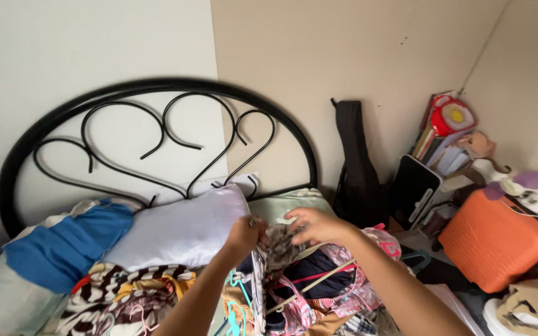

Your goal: The person picks up a grey piece of clothing from a bed, folds it, and places it onto a pile of laundry on a table. They then remove a floral skirt from a hanger, fold it, and add it to the pile, followed by a tan patterned shirt and another floral garment.

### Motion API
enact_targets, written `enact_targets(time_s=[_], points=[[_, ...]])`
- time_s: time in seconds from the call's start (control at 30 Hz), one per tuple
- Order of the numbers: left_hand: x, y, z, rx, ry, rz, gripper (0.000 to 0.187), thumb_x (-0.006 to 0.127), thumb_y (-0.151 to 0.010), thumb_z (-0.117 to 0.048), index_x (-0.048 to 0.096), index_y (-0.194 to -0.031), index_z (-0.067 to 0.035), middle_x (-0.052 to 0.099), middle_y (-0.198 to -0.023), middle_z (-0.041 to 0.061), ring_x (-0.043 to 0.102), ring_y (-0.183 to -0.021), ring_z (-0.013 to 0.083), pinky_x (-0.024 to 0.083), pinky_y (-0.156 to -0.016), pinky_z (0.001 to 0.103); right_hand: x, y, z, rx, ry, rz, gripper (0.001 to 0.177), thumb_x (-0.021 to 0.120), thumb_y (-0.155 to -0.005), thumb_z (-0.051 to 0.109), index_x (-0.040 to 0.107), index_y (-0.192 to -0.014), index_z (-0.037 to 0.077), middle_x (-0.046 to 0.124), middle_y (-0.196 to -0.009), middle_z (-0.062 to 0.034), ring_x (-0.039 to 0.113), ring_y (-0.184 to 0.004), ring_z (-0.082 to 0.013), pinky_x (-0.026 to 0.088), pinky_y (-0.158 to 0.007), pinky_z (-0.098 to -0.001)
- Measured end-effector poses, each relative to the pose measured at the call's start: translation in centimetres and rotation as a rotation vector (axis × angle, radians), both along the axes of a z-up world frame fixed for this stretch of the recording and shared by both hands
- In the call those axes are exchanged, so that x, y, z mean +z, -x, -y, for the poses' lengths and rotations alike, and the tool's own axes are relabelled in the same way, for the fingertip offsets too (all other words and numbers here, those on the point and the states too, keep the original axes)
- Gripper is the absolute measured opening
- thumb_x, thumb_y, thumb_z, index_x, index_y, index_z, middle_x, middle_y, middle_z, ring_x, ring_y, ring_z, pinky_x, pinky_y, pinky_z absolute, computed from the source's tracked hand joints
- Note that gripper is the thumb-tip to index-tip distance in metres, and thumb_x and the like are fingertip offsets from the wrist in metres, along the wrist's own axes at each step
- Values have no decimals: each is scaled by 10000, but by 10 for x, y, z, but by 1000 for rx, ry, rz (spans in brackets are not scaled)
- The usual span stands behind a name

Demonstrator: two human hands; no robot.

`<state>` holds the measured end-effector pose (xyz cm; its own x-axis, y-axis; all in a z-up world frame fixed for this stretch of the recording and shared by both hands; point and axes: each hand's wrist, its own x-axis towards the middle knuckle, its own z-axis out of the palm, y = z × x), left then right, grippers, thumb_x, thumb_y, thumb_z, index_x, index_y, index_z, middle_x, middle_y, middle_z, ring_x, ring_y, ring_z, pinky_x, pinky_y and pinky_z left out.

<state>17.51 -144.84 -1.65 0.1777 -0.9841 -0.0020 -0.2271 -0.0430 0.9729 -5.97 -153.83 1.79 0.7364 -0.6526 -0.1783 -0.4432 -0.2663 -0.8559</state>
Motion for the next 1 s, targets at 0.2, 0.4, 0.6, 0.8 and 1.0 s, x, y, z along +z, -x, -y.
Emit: enact_targets(time_s=[0.2, 0.4, 0.6, 0.8, 1.0], points=[[50, 37, -40, -151, 11, 62, 196, 573, -916, -70, 669, -1077, -13, 652, -686, 30, 571, -624, 124, 468, -570, 286, -87, -45, -8, 125, 302, -52, 447, 843, -786, 153, 620, -1157, 42, 700, -1121, -136, 663, -1054, -254, 502, -932, -336], [2, 21, -104, 239, -61, 60, 866, 887, -692, -299, 472, -1437, -148, 561, -1256, 98, 598, -989, 213, 581, -707, 359, -32, -73, -6, -76, 229, 60, 187, 567, -871, 30, 710, -991, 28, 723, -862, -168, 681, -769, -273, 517, -699, -408], [-76, 40, -125, 281, -315, 452, 1043, 985, -666, -460, 408, -1474, -142, 295, -1542, 211, 280, -1446, 356, 324, -1193, 459, 121, -89, -71, 184, 582, 636, 239, 520, -745, -53, 663, -934, -24, 701, -767, -174, 661, -669, -219, 524, -630, -390], [-190, 23, -131, 612, -443, 269, 705, 766, -765, -363, 526, -1382, -120, 585, -1331, 183, 446, -1324, 431, 378, -1095, 486, 143, -59, -94, 61, 750, 326, 97, 678, -741, 90, 706, -771, 2, 690, -772, -233, 685, -671, -342, 529, -658, -404], [-275, -3, -156, 633, -700, -440, 379, 560, -950, -326, 646, -1189, -45, 703, -1044, 234, 620, -1078, 512, 466, -810, 553, 108, -58, -56, 414, 651, -108, 247, 750, -669, 131, 779, -907, 70, 747, -843, -168, 744, -804, -315, 571, -765, -386]])
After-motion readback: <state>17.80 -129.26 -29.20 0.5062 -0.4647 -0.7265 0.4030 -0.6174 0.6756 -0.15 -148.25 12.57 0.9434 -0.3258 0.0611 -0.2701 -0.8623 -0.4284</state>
